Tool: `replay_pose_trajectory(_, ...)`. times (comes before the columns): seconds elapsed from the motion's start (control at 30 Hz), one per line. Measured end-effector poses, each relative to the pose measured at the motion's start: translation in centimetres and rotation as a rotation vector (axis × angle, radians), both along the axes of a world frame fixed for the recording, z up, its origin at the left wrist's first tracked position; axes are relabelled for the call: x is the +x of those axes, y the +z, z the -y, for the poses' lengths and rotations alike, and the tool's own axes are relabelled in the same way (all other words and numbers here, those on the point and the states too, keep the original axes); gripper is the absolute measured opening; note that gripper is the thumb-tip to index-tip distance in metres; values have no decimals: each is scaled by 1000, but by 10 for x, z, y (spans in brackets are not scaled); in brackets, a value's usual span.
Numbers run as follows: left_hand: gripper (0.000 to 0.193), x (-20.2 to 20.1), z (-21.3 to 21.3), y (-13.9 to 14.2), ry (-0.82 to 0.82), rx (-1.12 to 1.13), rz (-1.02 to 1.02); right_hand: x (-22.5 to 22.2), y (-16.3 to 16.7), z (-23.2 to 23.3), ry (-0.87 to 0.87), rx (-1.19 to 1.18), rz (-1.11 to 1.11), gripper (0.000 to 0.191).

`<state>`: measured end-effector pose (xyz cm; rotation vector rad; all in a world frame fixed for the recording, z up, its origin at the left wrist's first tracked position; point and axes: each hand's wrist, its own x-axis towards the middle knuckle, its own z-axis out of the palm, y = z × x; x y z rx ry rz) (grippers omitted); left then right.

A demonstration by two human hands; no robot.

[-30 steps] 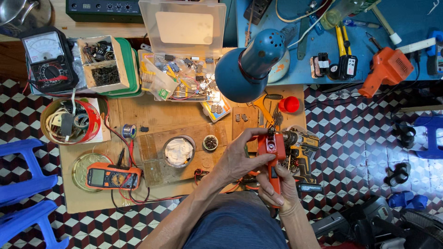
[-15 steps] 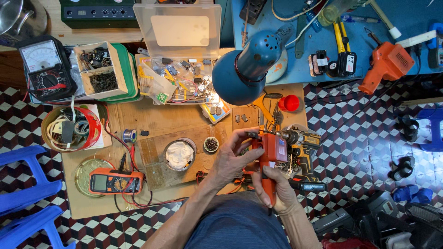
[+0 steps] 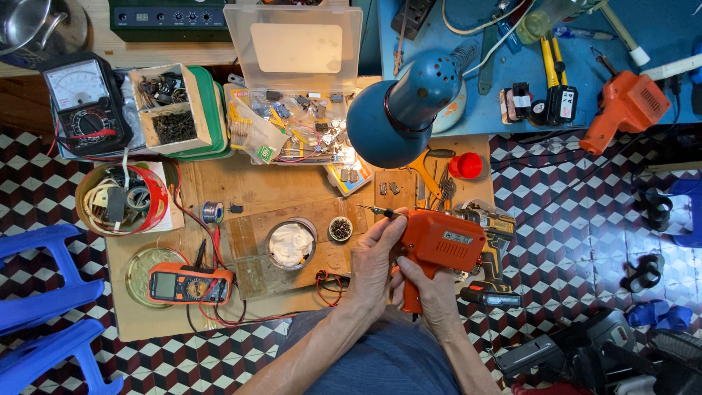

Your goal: The person uses an orange heat gun to apply heat to small components and a small container of parts on a cluttered workbench. They repeatedly aim the heat gun at the items, pause, and reposition the tool while handling the components with their other hand.

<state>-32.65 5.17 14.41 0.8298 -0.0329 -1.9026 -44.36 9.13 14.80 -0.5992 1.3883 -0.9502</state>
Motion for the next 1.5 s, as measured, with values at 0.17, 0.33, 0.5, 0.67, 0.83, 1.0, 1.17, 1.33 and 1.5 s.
replay_pose_trajectory(0.17,33,4,-2,13,-22,-13,-99,1,-12,-6,-34,-108,-107,30)
replay_pose_trajectory(0.33,26,-2,2,12,21,92,-83,-5,-30,-14,-36,-180,-293,31)
replay_pose_trajectory(0.5,39,-6,0,7,31,-12,-12,-9,-46,-20,-49,-203,-387,34)
replay_pose_trajectory(0.67,38,-11,2,7,35,145,82,-10,-44,-23,2,-187,-485,34)
replay_pose_trajectory(0.83,40,-9,0,2,-29,103,207,-1,-28,-20,-71,-117,-178,34)
replay_pose_trajectory(1.0,35,8,-3,-7,-77,-123,69,-10,-9,-10,-35,67,63,37)
replay_pose_trajectory(1.17,38,15,-2,-11,-113,-150,90,-18,-9,-10,18,129,242,39)
replay_pose_trajectory(1.33,38,15,1,-10,-149,-273,265,-20,-12,-11,-13,165,320,38)
replay_pose_trajectory(1.5,36,10,4,-16,-50,-222,337,-16,-3,-9,-3,169,335,37)
